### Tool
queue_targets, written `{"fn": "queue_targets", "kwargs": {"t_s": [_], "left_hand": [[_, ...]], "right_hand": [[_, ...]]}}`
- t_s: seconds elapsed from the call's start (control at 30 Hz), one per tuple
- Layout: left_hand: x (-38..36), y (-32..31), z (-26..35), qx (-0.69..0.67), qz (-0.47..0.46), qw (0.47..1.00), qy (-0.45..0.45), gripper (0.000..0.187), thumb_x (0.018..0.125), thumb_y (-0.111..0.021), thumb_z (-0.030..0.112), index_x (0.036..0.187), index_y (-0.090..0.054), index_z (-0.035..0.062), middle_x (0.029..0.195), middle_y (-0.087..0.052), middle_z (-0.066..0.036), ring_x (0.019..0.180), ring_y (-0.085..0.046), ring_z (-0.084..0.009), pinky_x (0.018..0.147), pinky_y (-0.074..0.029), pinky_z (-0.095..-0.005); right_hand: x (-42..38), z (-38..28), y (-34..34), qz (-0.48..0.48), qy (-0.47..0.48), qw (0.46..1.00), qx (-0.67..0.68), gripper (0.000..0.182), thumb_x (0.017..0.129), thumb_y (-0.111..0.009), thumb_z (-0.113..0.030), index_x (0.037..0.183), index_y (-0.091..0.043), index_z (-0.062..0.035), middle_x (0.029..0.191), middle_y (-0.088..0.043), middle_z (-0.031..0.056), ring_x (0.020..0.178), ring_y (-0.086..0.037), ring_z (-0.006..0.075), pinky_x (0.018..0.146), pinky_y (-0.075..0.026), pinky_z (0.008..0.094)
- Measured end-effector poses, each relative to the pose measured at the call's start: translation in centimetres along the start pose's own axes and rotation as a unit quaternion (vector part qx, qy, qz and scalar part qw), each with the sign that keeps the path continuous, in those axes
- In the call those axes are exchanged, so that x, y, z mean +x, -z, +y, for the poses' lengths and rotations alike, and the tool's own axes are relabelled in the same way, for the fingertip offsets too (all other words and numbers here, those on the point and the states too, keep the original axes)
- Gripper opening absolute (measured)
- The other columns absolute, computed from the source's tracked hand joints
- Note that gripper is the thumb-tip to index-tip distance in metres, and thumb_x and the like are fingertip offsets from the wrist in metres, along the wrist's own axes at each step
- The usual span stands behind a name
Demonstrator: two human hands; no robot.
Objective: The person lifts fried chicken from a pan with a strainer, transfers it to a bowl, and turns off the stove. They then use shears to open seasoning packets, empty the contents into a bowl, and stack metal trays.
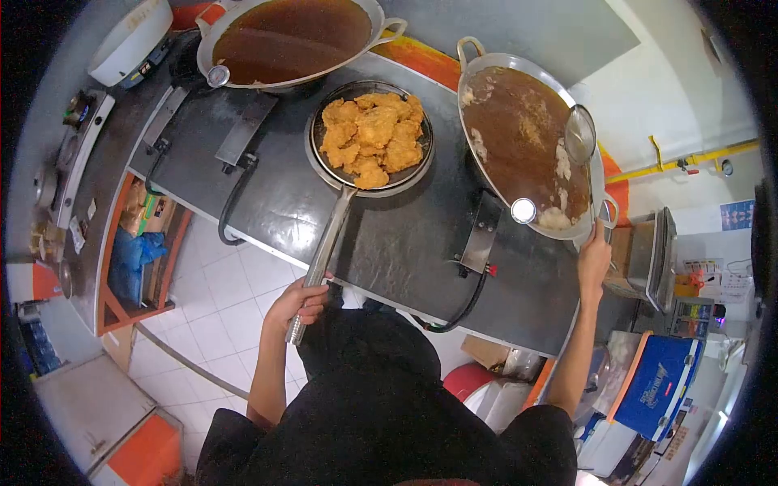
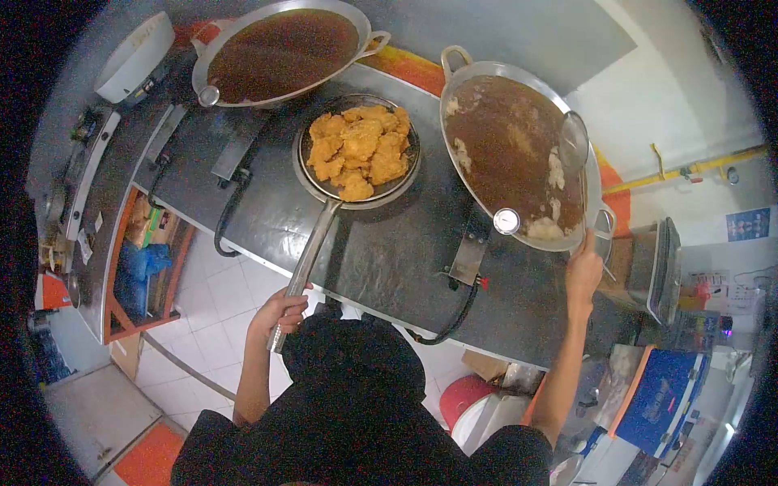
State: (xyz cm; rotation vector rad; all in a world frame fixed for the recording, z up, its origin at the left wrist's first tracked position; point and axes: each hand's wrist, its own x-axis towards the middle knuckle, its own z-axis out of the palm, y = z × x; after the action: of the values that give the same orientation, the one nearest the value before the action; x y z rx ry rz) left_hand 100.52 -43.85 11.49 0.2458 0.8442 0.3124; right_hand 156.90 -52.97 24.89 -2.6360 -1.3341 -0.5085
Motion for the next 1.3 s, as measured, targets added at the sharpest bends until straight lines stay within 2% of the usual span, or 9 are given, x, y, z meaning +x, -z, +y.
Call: {"fn": "queue_targets", "kwargs": {"t_s": [0.07, 0.17, 0.27, 0.37, 0.43, 0.5, 0.7, 1.1, 1.3], "left_hand": [[0.1, -0.2, -0.4, 0.014, 0.009, 1.0, -0.005, 0.026, 0.097, -0.055, 0.01, 0.122, -0.05, 0.0112, 0.06, -0.035, 0.005, 0.04, -0.029, -0.002, 0.032, -0.023, -0.019], [0.1, -0.8, -0.4, 0.035, 0.008, 0.999, -0.013, 0.027, 0.096, -0.055, 0.01, 0.122, -0.05, 0.0108, 0.061, -0.035, 0.005, 0.041, -0.03, -0.0019, 0.032, -0.023, -0.019], [-0.1, -1.2, -0.4, 0.047, 0.012, 0.999, -0.023, 0.028, 0.095, -0.056, 0.01, 0.122, -0.05, 0.0102, 0.061, -0.035, 0.005, 0.041, -0.03, -0.0018, 0.031, -0.022, -0.019], [0.2, -1.6, -0.5, 0.044, 0.026, 0.998, -0.03, 0.028, 0.095, -0.056, 0.009, 0.122, -0.05, 0.0089, 0.06, -0.034, 0.005, 0.04, -0.029, -0.0019, 0.031, -0.022, -0.019], [0.4, -1.5, -0.9, 0.046, 0.038, 0.998, -0.031, 0.029, 0.094, -0.056, 0.009, 0.123, -0.049, 0.0081, 0.06, -0.034, 0.005, 0.04, -0.029, -0.0021, 0.031, -0.021, -0.0191], [0.9, -1.3, -1.3, 0.05, 0.032, 0.998, -0.035, 0.031, 0.094, -0.056, 0.008, 0.124, -0.048, 0.0077, 0.06, -0.034, 0.005, 0.04, -0.029, -0.0024, 0.031, -0.021, -0.0193], [1.1, -1.5, -1.7, 0.033, 0.022, 0.998, -0.039, 0.031, 0.094, -0.056, 0.007, 0.124, -0.047, 0.0088, 0.06, -0.034, 0.005, 0.039, -0.029, -0.0025, 0.031, -0.02, -0.0203], [1.4, -0.6, -2.0, 0.012, 0.003, 0.999, -0.039, 0.028, 0.094, -0.056, 0.006, 0.122, -0.048, 0.0091, 0.059, -0.034, 0.005, 0.038, -0.028, -0.0025, 0.031, -0.02, -0.0208], [1.4, -0.6, -1.9, 0.014, 0.006, 0.999, -0.045, 0.028, 0.094, -0.055, 0.006, 0.121, -0.049, 0.0095, 0.06, -0.035, 0.005, 0.039, -0.03, -0.0027, 0.031, -0.021, -0.0209]], "right_hand": [[0.6, 1.9, -1.2, -0.014, 0.014, 1.0, -0.013, 0.031, 0.098, -0.047, -0.014, 0.125, -0.057, -0.0013, 0.077, -0.061, 0.033, 0.076, -0.061, 0.0497, 0.061, -0.046, 0.0561], [2.3, 5.0, -4.5, -0.002, 0.128, 0.99, 0.064, 0.032, 0.099, -0.047, -0.016, 0.125, -0.057, 0.0005, 0.075, -0.061, 0.0332, 0.07, -0.063, 0.0481, 0.059, -0.048, 0.052], [4.6, 8.9, -9.0, -0.109, 0.042, 0.975, 0.189, 0.031, 0.101, -0.047, -0.021, 0.121, -0.061, -0.002, 0.062, -0.06, 0.015, 0.046, -0.055, 0.0246, 0.046, -0.043, 0.0392], [4.5, 1.7, -2.4, -0.274, -0.191, 0.869, 0.365, 0.029, 0.101, -0.048, -0.023, 0.118, -0.063, -0.0048, 0.055, -0.044, -0.0012, 0.042, -0.038, 0.0077, 0.038, -0.029, 0.0261], [4.9, 0.5, -2.3, -0.29, -0.21, 0.829, 0.43, 0.027, 0.102, -0.048, -0.024, 0.117, -0.062, -0.0074, 0.054, -0.038, -0.0067, 0.041, -0.033, 0.0044, 0.036, -0.02, 0.0223], [5.9, 0.5, -3.5, -0.314, -0.207, 0.787, 0.49, 0.034, 0.101, -0.041, -0.017, 0.128, -0.056, -0.0028, 0.058, -0.042, -0.0027, 0.042, -0.033, 0.0058, 0.036, -0.023, 0.0237], [6.9, -3.4, -4.5, -0.32, -0.23, 0.729, 0.56, 0.029, 0.101, -0.039, -0.014, 0.12, -0.058, -0.0036, 0.061, -0.043, -0.002, 0.044, -0.033, 0.0052, 0.037, -0.024, 0.0228], [7.8, -6.4, -6.1, -0.217, -0.252, 0.699, 0.633, 0.027, 0.103, -0.044, -0.02, 0.121, -0.057, -0.005, 0.063, -0.042, -0.0022, 0.046, -0.033, 0.0055, 0.038, -0.024, 0.0222], [4.5, -5.2, -2.9, -0.222, -0.274, 0.635, 0.687, 0.024, 0.103, -0.046, -0.023, 0.116, -0.057, -0.0054, 0.06, -0.037, -0.0063, 0.044, -0.03, 0.0038, 0.036, -0.022, 0.0212]]}}
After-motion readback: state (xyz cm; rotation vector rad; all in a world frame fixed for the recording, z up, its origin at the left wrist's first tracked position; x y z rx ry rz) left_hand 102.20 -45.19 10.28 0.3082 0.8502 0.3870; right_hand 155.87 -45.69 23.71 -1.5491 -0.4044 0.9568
